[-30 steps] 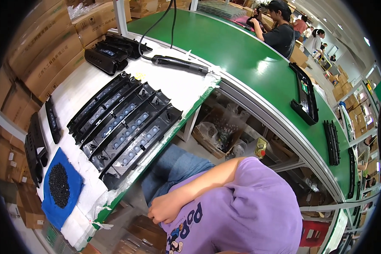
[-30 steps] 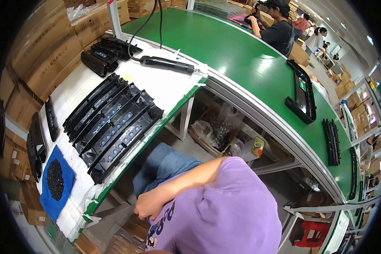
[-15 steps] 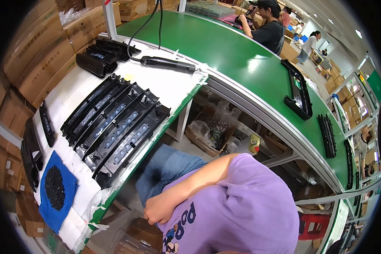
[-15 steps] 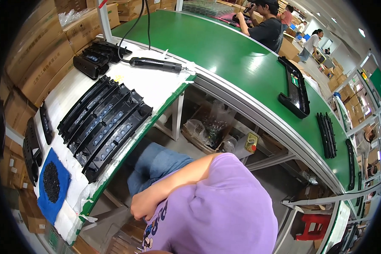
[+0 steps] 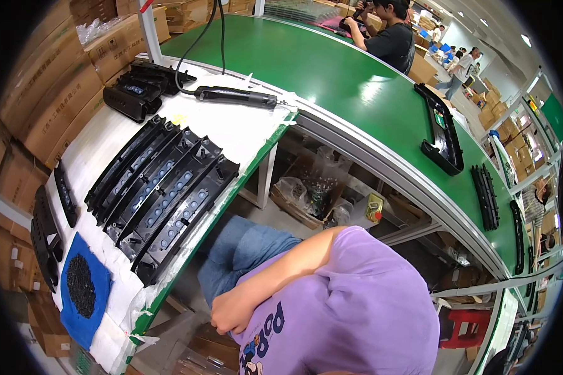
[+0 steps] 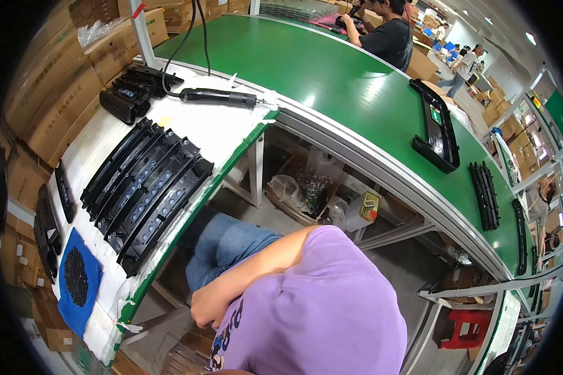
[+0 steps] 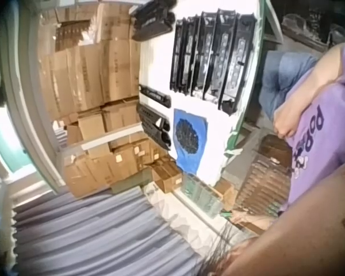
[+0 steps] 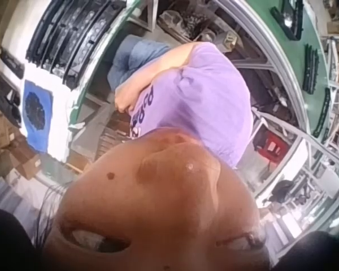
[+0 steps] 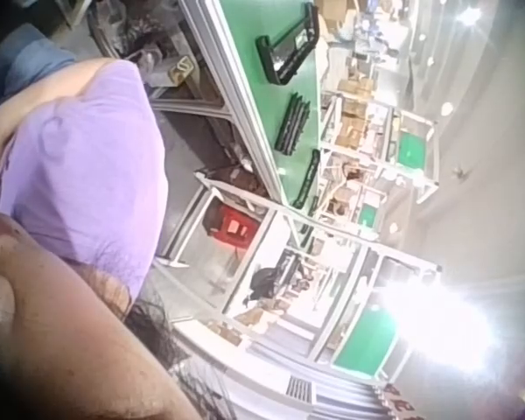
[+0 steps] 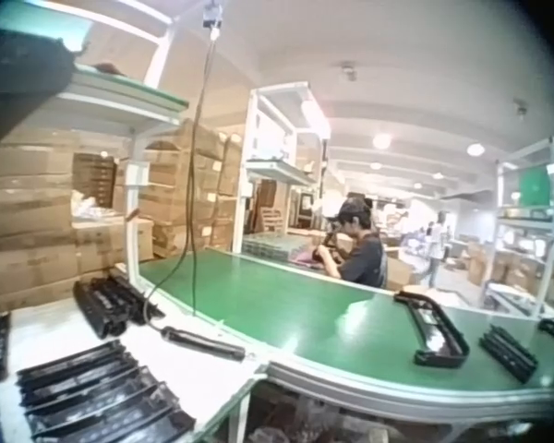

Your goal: Assembling toner cartridges by installing circuit boards and fastening them with an electric screwdriver.

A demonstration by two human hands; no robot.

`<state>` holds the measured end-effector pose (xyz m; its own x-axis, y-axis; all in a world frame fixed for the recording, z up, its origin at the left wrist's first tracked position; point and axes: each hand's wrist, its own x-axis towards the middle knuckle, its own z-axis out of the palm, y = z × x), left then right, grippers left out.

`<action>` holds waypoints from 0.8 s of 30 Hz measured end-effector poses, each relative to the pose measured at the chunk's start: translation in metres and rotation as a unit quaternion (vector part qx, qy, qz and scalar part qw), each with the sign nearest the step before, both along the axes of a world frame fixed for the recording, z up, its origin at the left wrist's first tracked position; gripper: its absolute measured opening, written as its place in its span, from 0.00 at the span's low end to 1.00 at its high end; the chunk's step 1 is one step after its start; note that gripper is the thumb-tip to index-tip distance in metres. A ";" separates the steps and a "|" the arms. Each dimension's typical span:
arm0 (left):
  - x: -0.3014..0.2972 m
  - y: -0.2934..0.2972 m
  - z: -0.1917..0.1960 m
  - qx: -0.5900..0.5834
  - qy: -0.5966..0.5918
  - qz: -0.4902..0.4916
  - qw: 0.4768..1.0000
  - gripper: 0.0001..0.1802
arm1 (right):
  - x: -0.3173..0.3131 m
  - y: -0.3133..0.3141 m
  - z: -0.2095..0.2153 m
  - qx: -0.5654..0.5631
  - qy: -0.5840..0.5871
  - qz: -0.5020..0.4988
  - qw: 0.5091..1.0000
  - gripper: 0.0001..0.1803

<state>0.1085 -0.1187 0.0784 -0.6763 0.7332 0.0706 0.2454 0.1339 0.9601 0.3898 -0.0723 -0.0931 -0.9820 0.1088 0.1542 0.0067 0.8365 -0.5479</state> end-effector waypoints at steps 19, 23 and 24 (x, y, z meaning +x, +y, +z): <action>0.128 0.082 -0.007 0.123 -0.139 -0.228 0.956 0.10 | 0.033 0.052 0.138 -0.136 0.436 -0.208 0.865 0.25; 0.179 0.118 0.010 0.064 -0.211 -0.369 0.903 0.14 | 0.054 0.073 0.142 -0.112 0.466 -0.282 0.831 0.29; 0.198 0.122 0.010 0.100 -0.210 -0.338 0.912 0.10 | 0.060 0.078 0.142 -0.112 0.462 -0.289 0.831 0.29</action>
<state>0.3062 0.0034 0.0884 -0.0722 0.9936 0.0869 -0.1880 -0.0991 0.9772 0.4497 0.0055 0.0491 -0.2283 0.6490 0.7257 -0.1378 0.7163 -0.6840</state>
